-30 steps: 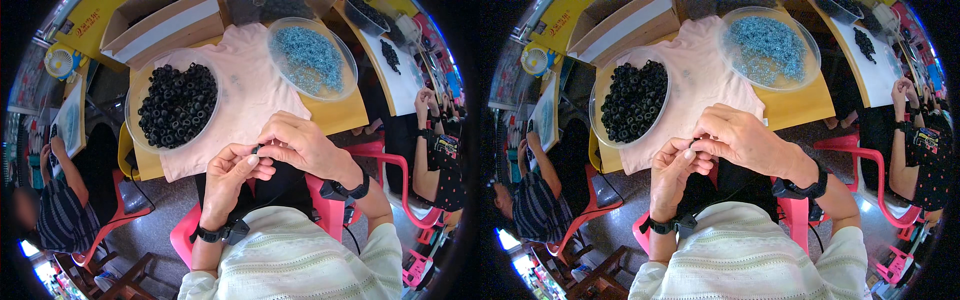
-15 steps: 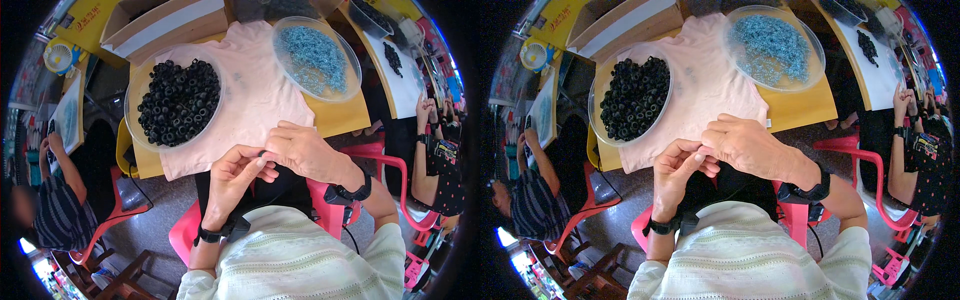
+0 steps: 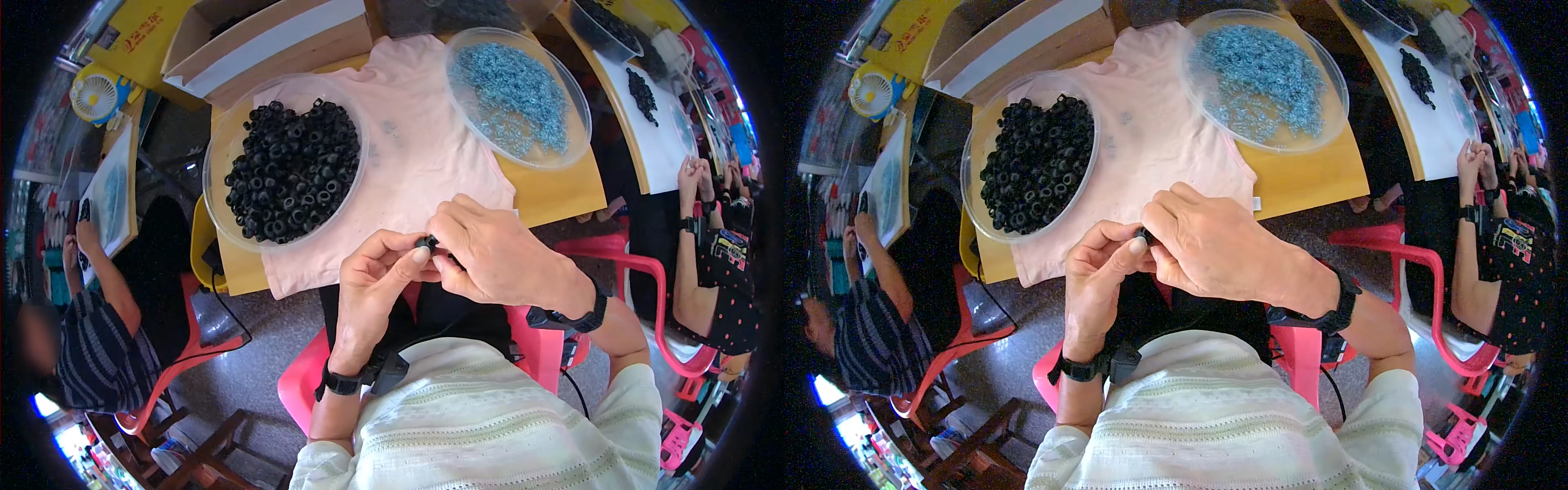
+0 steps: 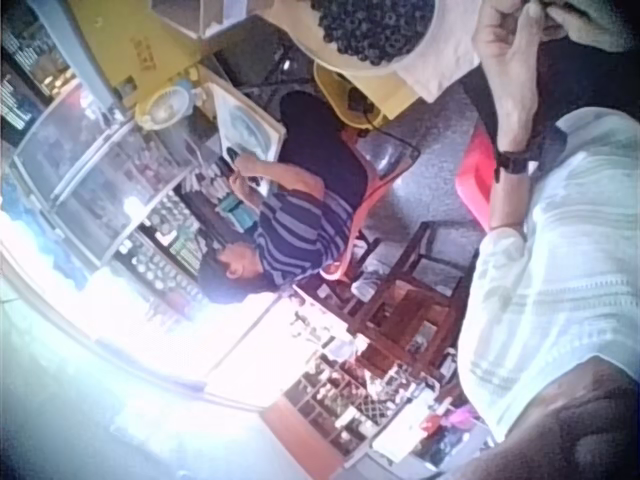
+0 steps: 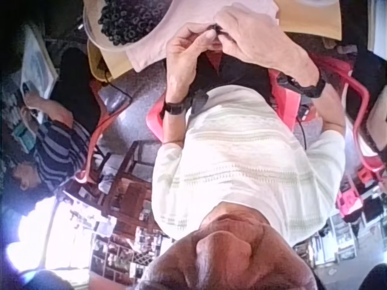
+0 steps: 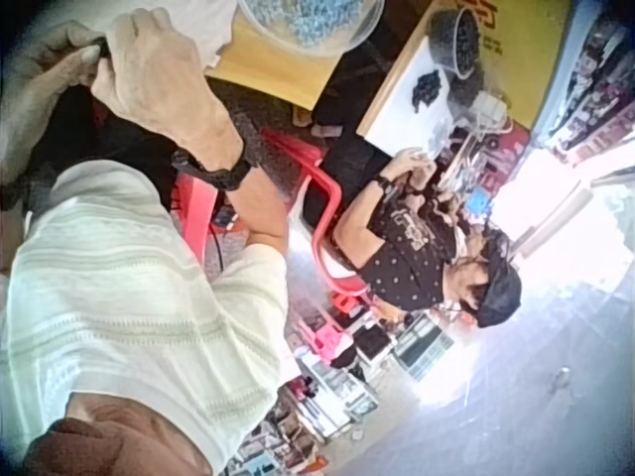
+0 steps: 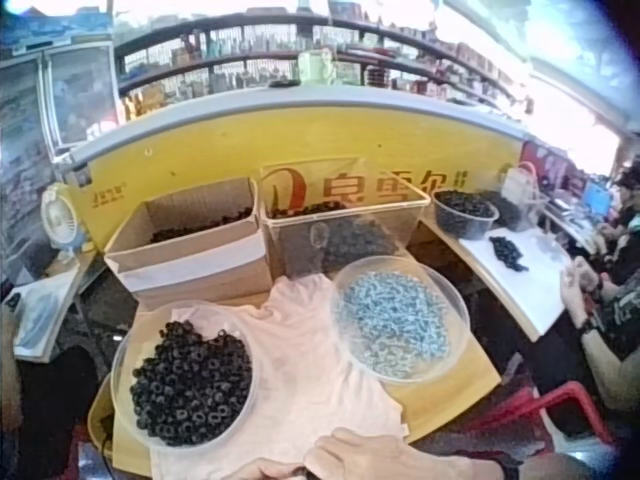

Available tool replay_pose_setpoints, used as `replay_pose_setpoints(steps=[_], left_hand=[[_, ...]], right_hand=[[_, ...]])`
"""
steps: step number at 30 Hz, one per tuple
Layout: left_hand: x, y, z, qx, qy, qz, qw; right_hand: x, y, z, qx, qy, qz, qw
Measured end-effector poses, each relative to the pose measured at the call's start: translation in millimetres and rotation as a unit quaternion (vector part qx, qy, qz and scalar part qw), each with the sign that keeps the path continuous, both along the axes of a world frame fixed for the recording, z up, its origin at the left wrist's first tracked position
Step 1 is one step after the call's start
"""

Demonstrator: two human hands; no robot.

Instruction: Manually assembling small black plastic components by hand.

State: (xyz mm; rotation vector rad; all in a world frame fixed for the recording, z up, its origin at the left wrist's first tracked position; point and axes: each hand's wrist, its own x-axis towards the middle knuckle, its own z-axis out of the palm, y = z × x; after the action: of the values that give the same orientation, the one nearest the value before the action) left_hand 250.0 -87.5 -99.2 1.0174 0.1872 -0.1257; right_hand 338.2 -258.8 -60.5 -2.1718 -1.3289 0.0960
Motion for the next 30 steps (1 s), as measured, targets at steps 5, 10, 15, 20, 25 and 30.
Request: replay_pose_setpoints(steps=[5, 10, 15, 20, 25, 30], left_hand=[[0.6, -6.5, -3.6, 0.003, 0.020, 0.042, 0.999], [2.1, -6.8, -7.6, 0.018, 0.024, 0.039, 0.999], [7.9, -6.3, -14.7, 0.037, 0.033, 0.032, 0.998], [18.4, -8.3, -15.1, 0.054, 0.026, 0.053, 0.997], [25.0, -11.7, -12.5, 0.032, 0.032, 0.071, 0.996], [26.9, -11.4, -20.2, 0.063, 0.034, 0.102, 0.992]], right_hand=[[-5.5, 3.2, -12.3, -0.014, -0.043, -0.025, 0.999], [-7.8, 7.2, -29.0, -0.005, -0.070, -0.057, 0.996], [-7.6, 9.6, -42.3, -0.009, -0.054, -0.083, 0.995], [-3.0, 13.2, -46.3, 0.016, -0.041, -0.099, 0.994], [2.9, 16.1, -52.4, 0.028, -0.035, -0.106, 0.993], [5.3, 21.3, -61.4, 0.022, -0.060, -0.094, 0.994]])
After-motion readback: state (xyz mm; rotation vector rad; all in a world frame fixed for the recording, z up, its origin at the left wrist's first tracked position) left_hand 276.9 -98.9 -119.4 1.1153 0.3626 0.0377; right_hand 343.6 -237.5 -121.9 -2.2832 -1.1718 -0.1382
